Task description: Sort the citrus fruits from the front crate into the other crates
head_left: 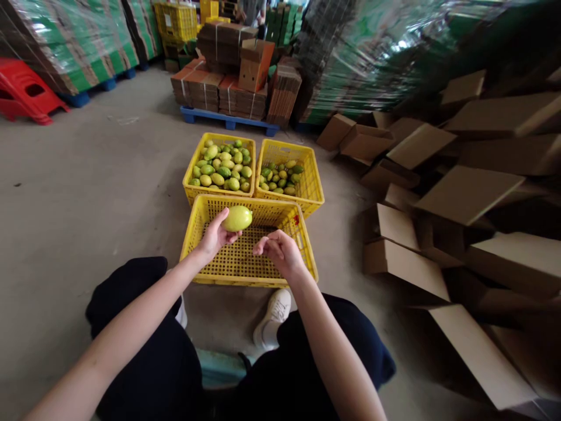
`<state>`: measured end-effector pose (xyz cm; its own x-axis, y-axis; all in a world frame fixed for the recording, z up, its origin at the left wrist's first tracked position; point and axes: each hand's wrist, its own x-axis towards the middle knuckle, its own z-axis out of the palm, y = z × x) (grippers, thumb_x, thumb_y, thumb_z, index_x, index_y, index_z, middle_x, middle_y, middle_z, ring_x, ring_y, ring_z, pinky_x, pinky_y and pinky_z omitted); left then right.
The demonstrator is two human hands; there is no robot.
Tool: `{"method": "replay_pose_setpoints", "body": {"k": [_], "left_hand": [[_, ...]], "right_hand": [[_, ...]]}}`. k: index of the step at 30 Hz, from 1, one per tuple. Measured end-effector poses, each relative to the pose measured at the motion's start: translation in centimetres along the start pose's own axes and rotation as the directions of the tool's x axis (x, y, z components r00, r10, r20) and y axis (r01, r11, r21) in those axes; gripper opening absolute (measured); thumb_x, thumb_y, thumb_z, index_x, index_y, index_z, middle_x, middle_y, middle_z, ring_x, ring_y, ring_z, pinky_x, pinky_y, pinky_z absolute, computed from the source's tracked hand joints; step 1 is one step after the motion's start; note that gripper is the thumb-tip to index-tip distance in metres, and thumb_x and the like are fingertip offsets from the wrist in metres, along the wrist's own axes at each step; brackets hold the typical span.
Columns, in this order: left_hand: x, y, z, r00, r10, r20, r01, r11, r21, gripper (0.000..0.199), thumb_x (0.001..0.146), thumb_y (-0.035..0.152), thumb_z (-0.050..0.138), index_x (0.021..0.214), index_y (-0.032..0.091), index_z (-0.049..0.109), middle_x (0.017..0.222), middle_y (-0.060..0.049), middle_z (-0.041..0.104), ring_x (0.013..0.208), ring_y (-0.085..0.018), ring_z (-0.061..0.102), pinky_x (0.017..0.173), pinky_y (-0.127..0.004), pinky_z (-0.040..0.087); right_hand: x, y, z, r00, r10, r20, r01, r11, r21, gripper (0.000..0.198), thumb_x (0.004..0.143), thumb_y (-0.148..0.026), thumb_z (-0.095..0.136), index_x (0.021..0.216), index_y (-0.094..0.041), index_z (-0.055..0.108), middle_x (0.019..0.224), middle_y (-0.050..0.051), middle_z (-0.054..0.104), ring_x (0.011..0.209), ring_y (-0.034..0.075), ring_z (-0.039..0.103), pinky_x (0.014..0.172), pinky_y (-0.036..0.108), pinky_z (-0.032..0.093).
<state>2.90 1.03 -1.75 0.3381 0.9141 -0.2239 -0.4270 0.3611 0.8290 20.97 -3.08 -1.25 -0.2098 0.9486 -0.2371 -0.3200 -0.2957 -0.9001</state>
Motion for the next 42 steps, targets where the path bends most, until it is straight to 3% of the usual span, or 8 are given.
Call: {"method": "replay_pose_setpoints", "body": {"k": [6,11,17,22,27,31,35,42], "left_hand": [[0.1,-0.4,-0.2,0.999,-0.027,-0.035,0.025,0.998,-0.054,0.053,0.074,0.062,0.064,0.096,0.014,0.066,0.072,-0.005,0.067,0.054,-0.011,0.055,0.042,-0.020,0.033],[0.1,-0.7,-0.3,0.999,-0.032,-0.029,0.031,0.999,-0.040,0.054,0.075,0.063,0.063,0.096,0.013,0.067,0.069,-0.005,0.067,0.052,-0.011,0.053,0.044,-0.021,0.034],[0.1,-0.6,-0.3,0.999,-0.022,-0.028,0.021,0.999,-0.039,0.053,0.077,0.062,0.063,0.097,0.014,0.067,0.071,-0.005,0.068,0.053,-0.011,0.055,0.043,-0.021,0.035],[-0.1,-0.3,0.0,0.998,-0.045,-0.050,0.040,0.995,-0.090,0.051,0.073,0.060,0.067,0.094,0.013,0.066,0.070,-0.004,0.067,0.053,-0.011,0.056,0.043,-0.020,0.036],[-0.1,-0.3,0.1,0.999,-0.040,-0.030,0.038,0.998,-0.056,0.055,0.073,0.062,0.065,0.094,0.011,0.064,0.066,-0.004,0.065,0.051,-0.011,0.054,0.044,-0.021,0.036],[-0.2,-0.8,0.3,0.993,0.108,-0.039,-0.105,0.991,0.081,0.053,0.074,0.057,0.067,0.106,0.015,0.060,0.080,-0.004,0.067,0.055,-0.011,0.056,0.053,-0.023,0.046],[0.0,-2.0,0.6,0.875,0.476,-0.092,-0.381,0.792,0.477,0.057,0.072,0.040,0.078,0.121,0.021,0.056,0.114,-0.008,0.064,0.091,-0.019,0.066,0.076,-0.031,0.054],[1.1,-3.2,1.2,0.689,0.714,0.127,-0.524,0.368,0.768,0.050,0.079,0.030,0.074,0.126,0.022,0.057,0.119,-0.010,0.063,0.108,-0.024,0.063,0.083,-0.035,0.055]], "right_hand": [[-0.3,-0.3,0.2,0.998,0.013,-0.060,-0.012,1.000,0.018,0.063,0.079,-0.055,0.065,0.032,-0.024,0.036,0.047,0.003,0.059,0.057,0.017,0.060,0.075,0.036,0.051],[-0.1,0.2,-0.1,0.995,0.024,-0.097,-0.024,1.000,0.006,0.035,0.072,-0.039,0.070,0.045,-0.021,0.058,0.049,0.001,0.058,0.057,0.017,0.056,0.070,0.036,0.048],[-0.1,0.5,-0.1,0.992,0.010,-0.128,0.001,0.996,0.088,0.031,0.067,-0.030,0.062,0.040,-0.023,0.050,0.046,0.001,0.055,0.058,0.018,0.056,0.069,0.035,0.048],[-0.1,0.0,0.3,0.998,0.020,-0.065,-0.010,0.989,0.149,0.055,0.068,-0.042,0.064,0.028,-0.025,0.031,0.046,0.003,0.057,0.057,0.017,0.055,0.067,0.034,0.047],[0.1,0.0,0.6,0.992,0.059,-0.113,-0.045,0.991,0.129,0.059,0.071,-0.045,0.070,0.029,-0.023,0.033,0.043,0.001,0.054,0.053,0.014,0.055,0.066,0.031,0.046],[0.2,0.2,1.2,0.996,0.037,-0.086,-0.032,0.998,0.058,0.030,0.070,-0.042,0.070,0.052,-0.020,0.060,0.075,0.003,0.074,0.059,0.016,0.064,0.067,0.032,0.050],[0.7,0.7,2.5,0.994,0.047,-0.099,-0.039,0.996,0.084,0.035,0.071,-0.040,0.072,0.102,-0.025,0.066,0.097,0.000,0.074,0.063,0.016,0.069,0.066,0.031,0.053],[1.8,0.7,3.3,0.974,-0.039,-0.222,0.067,0.990,0.123,0.032,0.069,-0.044,0.075,0.090,-0.022,0.065,0.078,-0.002,0.069,0.064,0.014,0.063,0.063,0.026,0.051]]}}
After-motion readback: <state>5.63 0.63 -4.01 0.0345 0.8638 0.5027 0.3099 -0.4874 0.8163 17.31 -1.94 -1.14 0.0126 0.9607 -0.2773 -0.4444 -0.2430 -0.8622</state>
